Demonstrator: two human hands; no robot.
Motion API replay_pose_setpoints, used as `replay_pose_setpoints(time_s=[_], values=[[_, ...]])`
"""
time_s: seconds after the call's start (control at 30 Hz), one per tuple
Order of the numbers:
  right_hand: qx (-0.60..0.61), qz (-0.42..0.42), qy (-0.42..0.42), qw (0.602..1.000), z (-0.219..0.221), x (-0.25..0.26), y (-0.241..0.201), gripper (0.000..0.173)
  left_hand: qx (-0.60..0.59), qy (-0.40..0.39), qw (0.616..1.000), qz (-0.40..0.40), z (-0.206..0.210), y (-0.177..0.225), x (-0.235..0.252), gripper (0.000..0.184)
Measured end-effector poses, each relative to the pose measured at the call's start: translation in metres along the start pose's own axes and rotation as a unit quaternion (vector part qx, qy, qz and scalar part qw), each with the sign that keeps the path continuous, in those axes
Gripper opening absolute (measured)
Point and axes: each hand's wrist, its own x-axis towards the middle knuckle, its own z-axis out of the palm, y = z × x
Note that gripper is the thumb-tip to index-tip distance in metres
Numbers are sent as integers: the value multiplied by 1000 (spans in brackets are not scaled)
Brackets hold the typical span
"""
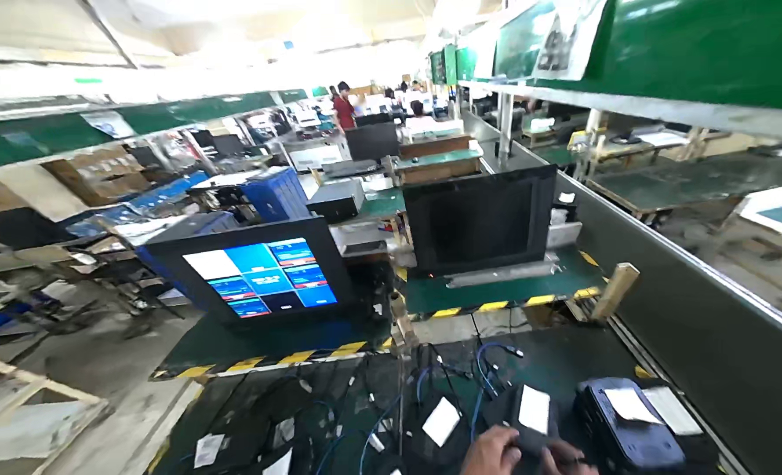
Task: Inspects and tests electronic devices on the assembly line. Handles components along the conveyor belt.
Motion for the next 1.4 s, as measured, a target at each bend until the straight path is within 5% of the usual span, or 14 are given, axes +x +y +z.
replay_pose_setpoints(time_s=[0.2, 0.4, 0.63, 0.87, 1.03, 1.23, 1.4], values=[[252, -16, 104, 962, 35, 52, 68, 13, 200, -98, 974, -30, 62, -39, 56, 54], [78, 15, 105, 991, 50, 81, 108, 21, 292, -200, 932, -81, 80, -48, 64, 64], [80, 58, 80, 992, 55, 90, 112, 18, 298, -203, 929, -87, 77, -46, 69, 60], [85, 10, 79, 993, 53, 89, 114, 17, 291, -221, 927, -86, 71, -43, 73, 63], [131, -86, 17, 987, 63, 28, 81, 17, 159, -66, 980, -101, 45, -53, 24, 34], [124, -54, -72, 988, 115, -28, 83, 15, 164, -69, 979, -103, 57, -86, -69, 36], [60, -52, -126, 989, 112, -22, 81, 19, 177, -48, 978, -99, 64, -92, -76, 40]])
